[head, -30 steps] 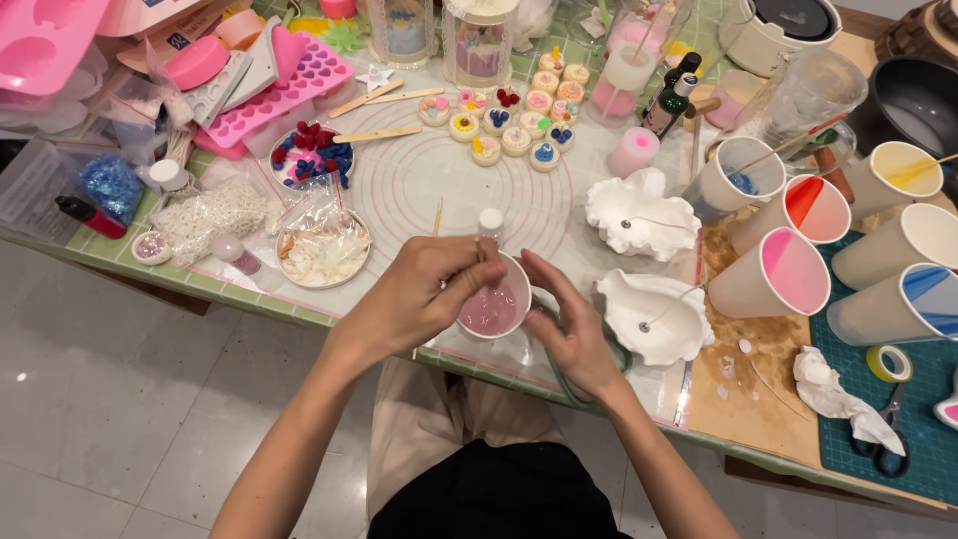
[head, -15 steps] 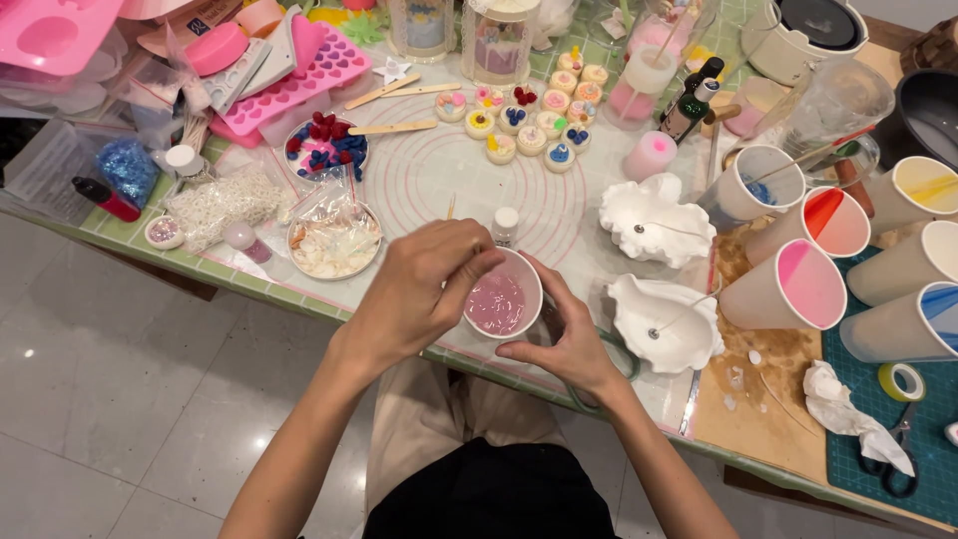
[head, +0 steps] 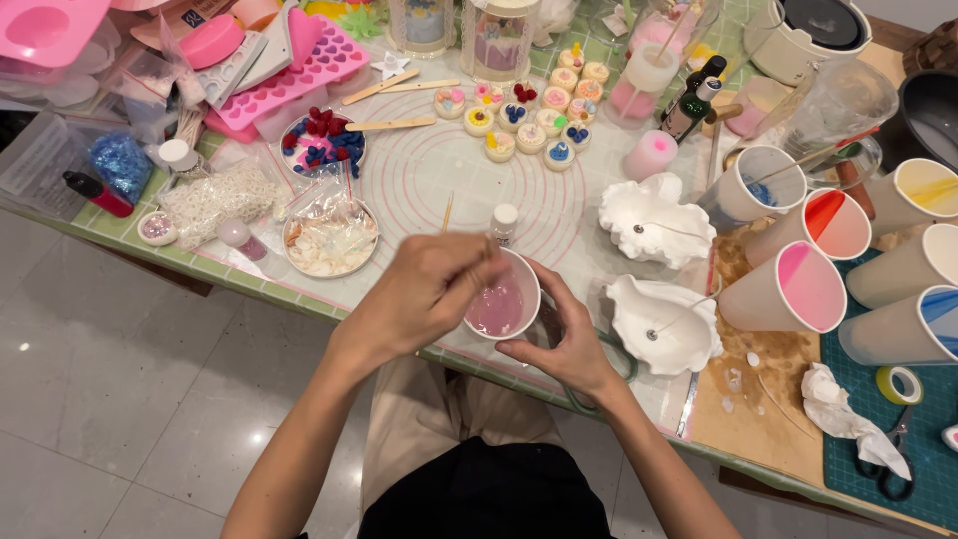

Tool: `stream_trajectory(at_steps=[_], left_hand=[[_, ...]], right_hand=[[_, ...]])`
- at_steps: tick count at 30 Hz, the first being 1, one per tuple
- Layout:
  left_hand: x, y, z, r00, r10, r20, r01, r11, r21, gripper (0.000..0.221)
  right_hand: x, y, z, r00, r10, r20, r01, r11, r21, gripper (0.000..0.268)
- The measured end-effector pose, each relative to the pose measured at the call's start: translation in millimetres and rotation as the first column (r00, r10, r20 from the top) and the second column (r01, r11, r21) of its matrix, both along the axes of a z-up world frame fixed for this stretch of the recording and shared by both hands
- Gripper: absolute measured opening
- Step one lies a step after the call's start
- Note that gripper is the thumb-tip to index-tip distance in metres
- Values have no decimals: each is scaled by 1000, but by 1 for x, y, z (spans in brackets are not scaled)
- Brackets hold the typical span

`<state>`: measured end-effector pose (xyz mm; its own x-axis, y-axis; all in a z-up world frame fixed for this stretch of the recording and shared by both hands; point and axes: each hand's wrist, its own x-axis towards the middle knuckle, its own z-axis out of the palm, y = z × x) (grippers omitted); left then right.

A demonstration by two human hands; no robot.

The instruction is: Mix dye and glitter into melted candle wax in a paper cup using a wooden stick.

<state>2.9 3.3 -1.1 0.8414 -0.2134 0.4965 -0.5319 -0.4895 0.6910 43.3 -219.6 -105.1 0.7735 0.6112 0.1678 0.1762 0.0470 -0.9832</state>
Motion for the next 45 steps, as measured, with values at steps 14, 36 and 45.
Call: stream_trajectory(at_steps=[14, 36, 45], left_hand=[[8, -2, -4, 999, -33, 16, 34, 999, -41, 15], [15, -11, -2, 997, -30, 64, 30, 999, -9, 20], [17, -6, -1, 1000, 1, 23, 0, 998, -57, 20]], right_hand=[[8, -5, -9, 1000, 8, 24, -8, 1000, -5, 92], [7, -7, -9, 1000, 18, 13, -18, 1000, -13, 90], [8, -7, -13, 1000, 23, 12, -23, 1000, -3, 90]])
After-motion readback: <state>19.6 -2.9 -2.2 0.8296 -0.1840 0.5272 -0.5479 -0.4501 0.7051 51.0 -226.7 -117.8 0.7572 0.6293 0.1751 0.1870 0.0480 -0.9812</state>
